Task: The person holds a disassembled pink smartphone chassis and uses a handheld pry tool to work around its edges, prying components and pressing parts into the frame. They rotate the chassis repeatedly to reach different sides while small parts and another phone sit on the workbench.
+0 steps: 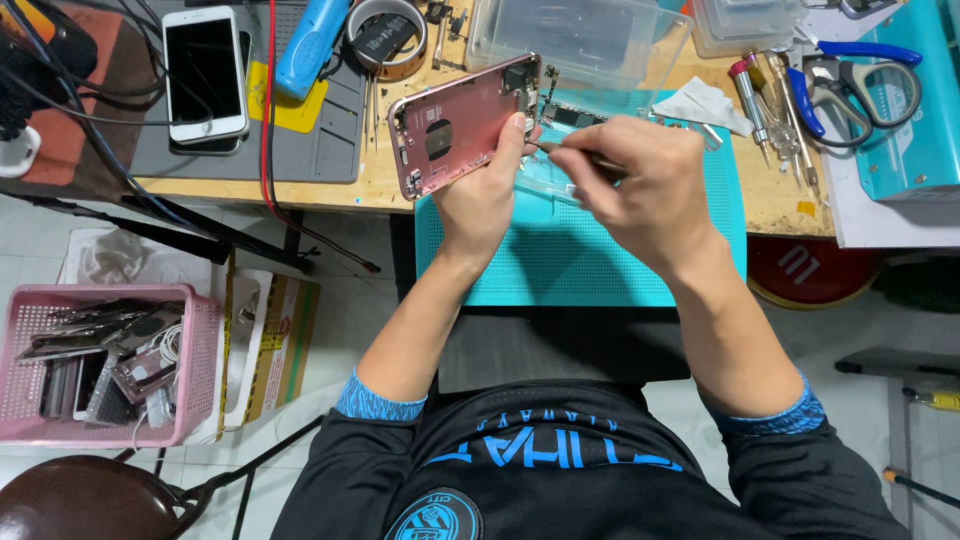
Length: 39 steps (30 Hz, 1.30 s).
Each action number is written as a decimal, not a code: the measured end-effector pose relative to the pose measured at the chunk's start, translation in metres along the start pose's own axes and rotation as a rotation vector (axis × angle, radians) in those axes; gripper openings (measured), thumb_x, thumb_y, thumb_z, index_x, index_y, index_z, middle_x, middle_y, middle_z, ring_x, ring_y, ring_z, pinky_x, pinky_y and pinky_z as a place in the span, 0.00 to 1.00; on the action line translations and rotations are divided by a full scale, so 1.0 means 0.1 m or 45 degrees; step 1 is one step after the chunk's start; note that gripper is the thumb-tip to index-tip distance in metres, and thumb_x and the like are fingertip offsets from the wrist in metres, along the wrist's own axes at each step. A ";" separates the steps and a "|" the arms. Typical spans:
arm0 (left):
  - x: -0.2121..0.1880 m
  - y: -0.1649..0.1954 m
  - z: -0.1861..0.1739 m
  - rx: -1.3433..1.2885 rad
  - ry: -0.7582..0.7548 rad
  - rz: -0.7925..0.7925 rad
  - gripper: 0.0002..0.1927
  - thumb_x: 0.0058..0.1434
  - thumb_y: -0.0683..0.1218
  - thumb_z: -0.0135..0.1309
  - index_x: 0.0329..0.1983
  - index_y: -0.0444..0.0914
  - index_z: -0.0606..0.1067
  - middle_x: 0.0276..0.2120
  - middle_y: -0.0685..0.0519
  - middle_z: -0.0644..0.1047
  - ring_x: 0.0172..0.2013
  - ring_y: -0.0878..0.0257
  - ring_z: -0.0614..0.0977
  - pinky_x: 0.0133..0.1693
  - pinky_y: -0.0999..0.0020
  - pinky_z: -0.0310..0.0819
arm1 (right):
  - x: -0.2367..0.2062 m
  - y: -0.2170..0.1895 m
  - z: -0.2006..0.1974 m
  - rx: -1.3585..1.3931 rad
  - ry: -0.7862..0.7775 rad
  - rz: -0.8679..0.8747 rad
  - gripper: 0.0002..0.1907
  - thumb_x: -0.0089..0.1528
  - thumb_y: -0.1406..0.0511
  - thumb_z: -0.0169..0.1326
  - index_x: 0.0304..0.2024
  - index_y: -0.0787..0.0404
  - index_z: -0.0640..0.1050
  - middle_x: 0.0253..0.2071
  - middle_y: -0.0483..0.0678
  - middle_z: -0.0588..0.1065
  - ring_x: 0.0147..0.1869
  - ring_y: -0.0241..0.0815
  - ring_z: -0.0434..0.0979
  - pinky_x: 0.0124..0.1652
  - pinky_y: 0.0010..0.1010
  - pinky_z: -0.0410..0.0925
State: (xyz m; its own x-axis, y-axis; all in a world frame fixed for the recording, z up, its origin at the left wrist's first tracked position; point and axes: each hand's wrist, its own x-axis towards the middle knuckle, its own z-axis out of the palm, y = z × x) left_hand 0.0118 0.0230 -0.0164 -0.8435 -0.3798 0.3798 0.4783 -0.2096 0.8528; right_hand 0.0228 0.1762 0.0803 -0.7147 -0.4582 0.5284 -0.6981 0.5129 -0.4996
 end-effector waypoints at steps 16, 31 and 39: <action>0.14 -0.16 0.10 -0.105 0.039 0.003 0.06 0.70 0.37 0.56 0.46 0.27 0.77 0.39 0.48 0.82 0.38 0.60 0.87 0.41 0.66 0.87 | 0.05 0.13 -0.02 -0.025 0.075 0.011 0.06 0.68 0.71 0.65 0.42 0.68 0.80 0.30 0.51 0.78 0.30 0.35 0.78 0.31 0.26 0.67; 0.17 -0.24 0.11 -0.235 0.086 -0.157 0.09 0.69 0.37 0.55 0.48 0.25 0.76 0.41 0.44 0.82 0.38 0.58 0.87 0.39 0.65 0.89 | 0.00 0.32 0.19 0.533 0.263 0.154 0.19 0.68 0.77 0.65 0.55 0.67 0.70 0.36 0.49 0.77 0.37 0.32 0.78 0.37 0.17 0.72; 0.13 -0.24 0.21 -0.410 0.070 -0.228 0.08 0.68 0.36 0.56 0.48 0.26 0.76 0.42 0.46 0.80 0.38 0.60 0.85 0.38 0.64 0.88 | 0.02 0.39 0.42 0.353 0.520 -0.252 0.32 0.70 0.81 0.67 0.66 0.60 0.63 0.42 0.52 0.78 0.42 0.36 0.81 0.40 0.20 0.75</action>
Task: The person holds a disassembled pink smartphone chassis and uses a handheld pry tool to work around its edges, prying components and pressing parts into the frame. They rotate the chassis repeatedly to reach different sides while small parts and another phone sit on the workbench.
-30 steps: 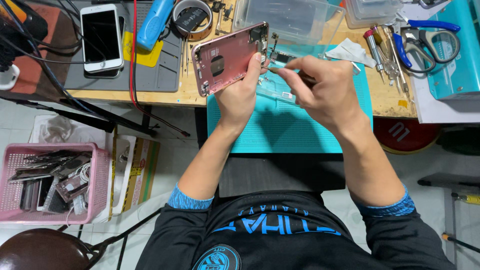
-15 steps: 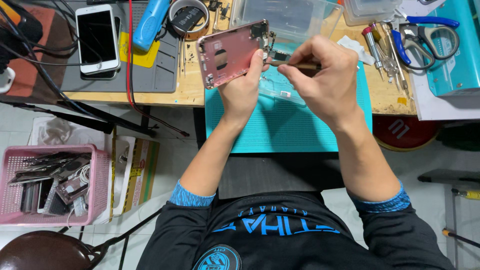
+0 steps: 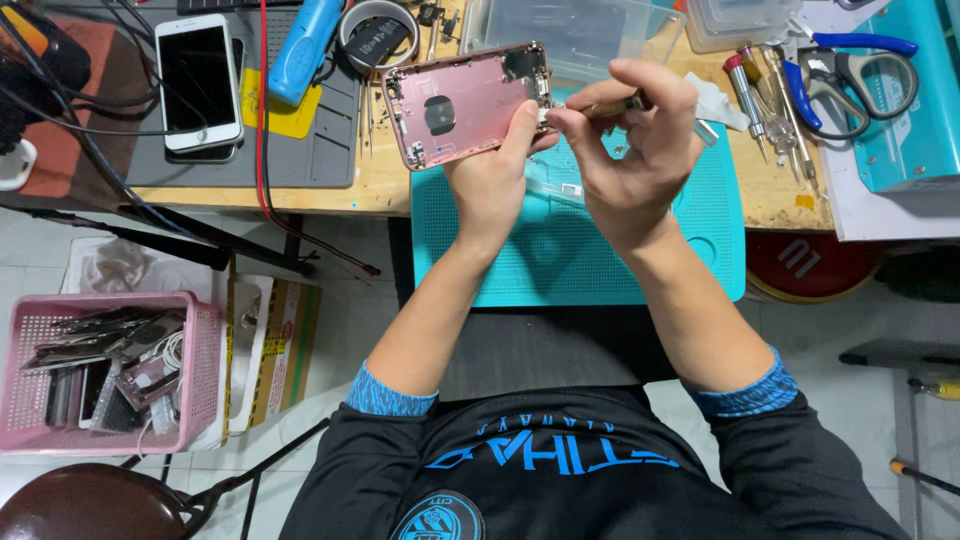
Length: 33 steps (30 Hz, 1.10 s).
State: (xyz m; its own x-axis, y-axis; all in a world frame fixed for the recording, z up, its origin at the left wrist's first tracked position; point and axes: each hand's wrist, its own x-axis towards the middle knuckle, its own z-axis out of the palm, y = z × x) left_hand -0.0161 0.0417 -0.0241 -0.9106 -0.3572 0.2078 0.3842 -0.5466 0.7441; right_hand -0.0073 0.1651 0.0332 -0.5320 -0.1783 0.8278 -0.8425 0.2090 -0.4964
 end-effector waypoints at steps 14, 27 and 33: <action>0.00 0.00 -0.02 -0.033 0.006 -0.150 0.09 0.68 0.36 0.56 0.48 0.24 0.76 0.40 0.43 0.81 0.37 0.56 0.85 0.38 0.63 0.87 | 0.10 -0.09 -0.12 -0.226 -0.152 -0.174 0.40 0.68 0.80 0.67 0.74 0.62 0.59 0.47 0.55 0.77 0.47 0.43 0.84 0.48 0.27 0.79; -0.02 0.07 -0.02 -0.040 -0.006 -0.149 0.10 0.67 0.37 0.56 0.49 0.26 0.76 0.42 0.44 0.81 0.37 0.57 0.85 0.39 0.61 0.88 | 0.08 -0.12 -0.14 -0.142 -0.242 -0.047 0.40 0.69 0.81 0.64 0.74 0.59 0.55 0.48 0.54 0.77 0.50 0.41 0.84 0.51 0.28 0.80; -0.04 0.06 0.00 -0.038 0.006 -0.158 0.10 0.66 0.37 0.57 0.48 0.25 0.77 0.41 0.43 0.81 0.37 0.56 0.85 0.39 0.60 0.88 | 0.09 -0.14 -0.15 -0.111 -0.256 -0.058 0.39 0.71 0.81 0.61 0.74 0.59 0.53 0.47 0.55 0.77 0.50 0.42 0.84 0.51 0.28 0.80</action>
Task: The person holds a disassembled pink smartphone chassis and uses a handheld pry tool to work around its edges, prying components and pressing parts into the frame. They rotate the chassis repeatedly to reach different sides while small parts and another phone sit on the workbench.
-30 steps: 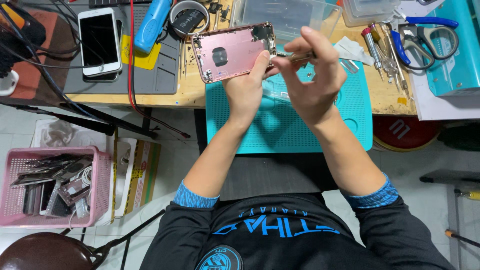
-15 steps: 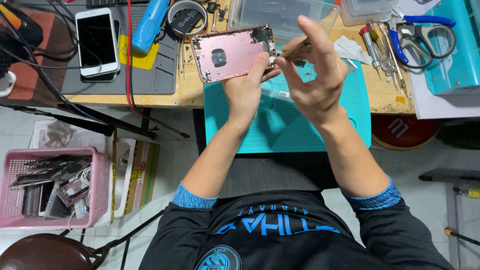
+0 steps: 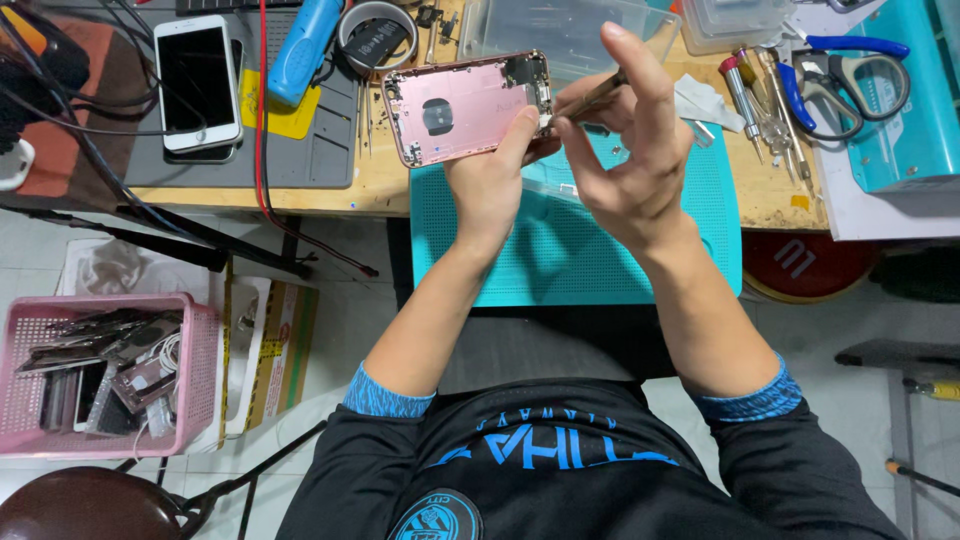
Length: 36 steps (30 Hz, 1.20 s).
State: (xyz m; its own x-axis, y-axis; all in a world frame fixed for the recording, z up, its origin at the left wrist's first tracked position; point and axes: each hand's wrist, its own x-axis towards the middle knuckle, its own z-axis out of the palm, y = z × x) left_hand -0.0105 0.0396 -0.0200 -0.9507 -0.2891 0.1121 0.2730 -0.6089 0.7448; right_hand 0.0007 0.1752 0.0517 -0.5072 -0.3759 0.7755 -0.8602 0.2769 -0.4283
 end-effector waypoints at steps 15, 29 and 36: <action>0.01 -0.09 -0.02 -0.052 -0.018 0.054 0.11 0.66 0.37 0.57 0.50 0.27 0.75 0.43 0.46 0.79 0.40 0.58 0.84 0.41 0.58 0.89 | 0.02 -0.04 0.04 -0.002 0.028 0.011 0.42 0.69 0.83 0.62 0.75 0.58 0.53 0.43 0.56 0.77 0.47 0.44 0.84 0.48 0.29 0.80; -0.02 0.04 -0.02 -0.066 -0.071 -0.031 0.11 0.69 0.37 0.54 0.51 0.25 0.76 0.42 0.41 0.81 0.38 0.54 0.86 0.41 0.59 0.88 | -0.01 -0.10 0.00 0.181 0.048 0.148 0.45 0.72 0.85 0.56 0.75 0.53 0.44 0.47 0.61 0.80 0.49 0.46 0.84 0.51 0.31 0.81; -0.01 0.03 -0.04 -0.046 -0.038 -0.055 0.10 0.68 0.37 0.55 0.48 0.25 0.76 0.41 0.42 0.81 0.37 0.53 0.87 0.38 0.62 0.87 | -0.11 -0.01 -0.10 0.353 0.137 0.315 0.34 0.73 0.84 0.53 0.72 0.64 0.51 0.49 0.60 0.80 0.52 0.45 0.83 0.54 0.29 0.78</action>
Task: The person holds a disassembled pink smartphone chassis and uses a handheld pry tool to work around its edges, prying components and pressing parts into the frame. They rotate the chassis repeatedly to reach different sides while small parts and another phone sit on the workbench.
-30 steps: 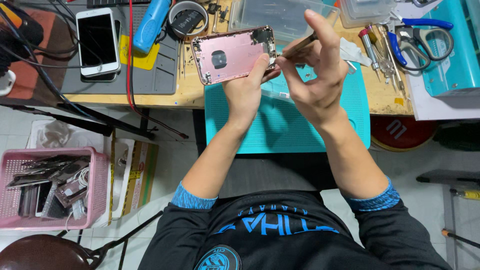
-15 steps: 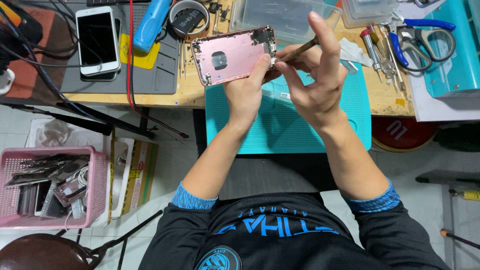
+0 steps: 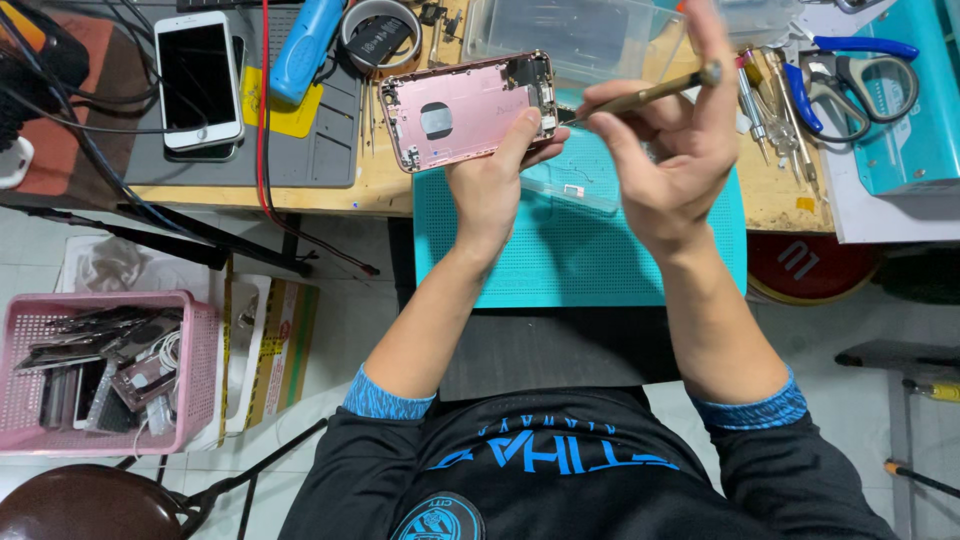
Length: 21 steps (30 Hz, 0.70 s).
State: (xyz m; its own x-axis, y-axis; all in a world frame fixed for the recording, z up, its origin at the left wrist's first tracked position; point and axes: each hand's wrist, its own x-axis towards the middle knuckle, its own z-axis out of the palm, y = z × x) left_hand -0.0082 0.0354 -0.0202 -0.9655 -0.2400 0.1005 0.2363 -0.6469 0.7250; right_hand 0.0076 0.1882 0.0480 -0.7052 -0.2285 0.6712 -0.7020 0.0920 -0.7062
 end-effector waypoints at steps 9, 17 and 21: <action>0.13 0.06 -0.12 0.450 -0.136 0.113 0.11 0.65 0.41 0.61 0.47 0.28 0.79 0.39 0.48 0.82 0.35 0.64 0.85 0.36 0.68 0.86 | -0.05 0.30 -0.34 0.103 0.152 0.160 0.07 0.79 0.74 0.53 0.58 0.70 0.73 0.47 0.55 0.80 0.50 0.42 0.85 0.49 0.30 0.81; 0.12 0.35 -0.24 0.545 -0.094 -0.085 0.12 0.62 0.42 0.63 0.45 0.28 0.79 0.36 0.49 0.82 0.31 0.65 0.83 0.27 0.71 0.82 | -0.08 0.38 -0.49 0.121 0.141 0.234 0.05 0.79 0.72 0.53 0.55 0.70 0.73 0.45 0.53 0.79 0.49 0.43 0.84 0.47 0.30 0.81; 0.14 0.41 -0.28 0.222 -0.119 -0.168 0.12 0.62 0.40 0.61 0.47 0.29 0.78 0.38 0.47 0.82 0.36 0.59 0.87 0.32 0.72 0.83 | -0.09 0.39 -0.54 0.115 0.065 0.270 0.04 0.81 0.71 0.51 0.53 0.70 0.72 0.44 0.53 0.78 0.48 0.42 0.84 0.47 0.29 0.81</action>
State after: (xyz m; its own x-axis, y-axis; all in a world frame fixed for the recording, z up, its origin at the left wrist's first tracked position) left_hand -0.0085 -0.0148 -0.0087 -0.9946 -0.0885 0.0539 0.0929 -0.5313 0.8421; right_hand -0.0192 0.2458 0.0264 -0.8417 -0.1634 0.5147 -0.5275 0.0450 -0.8484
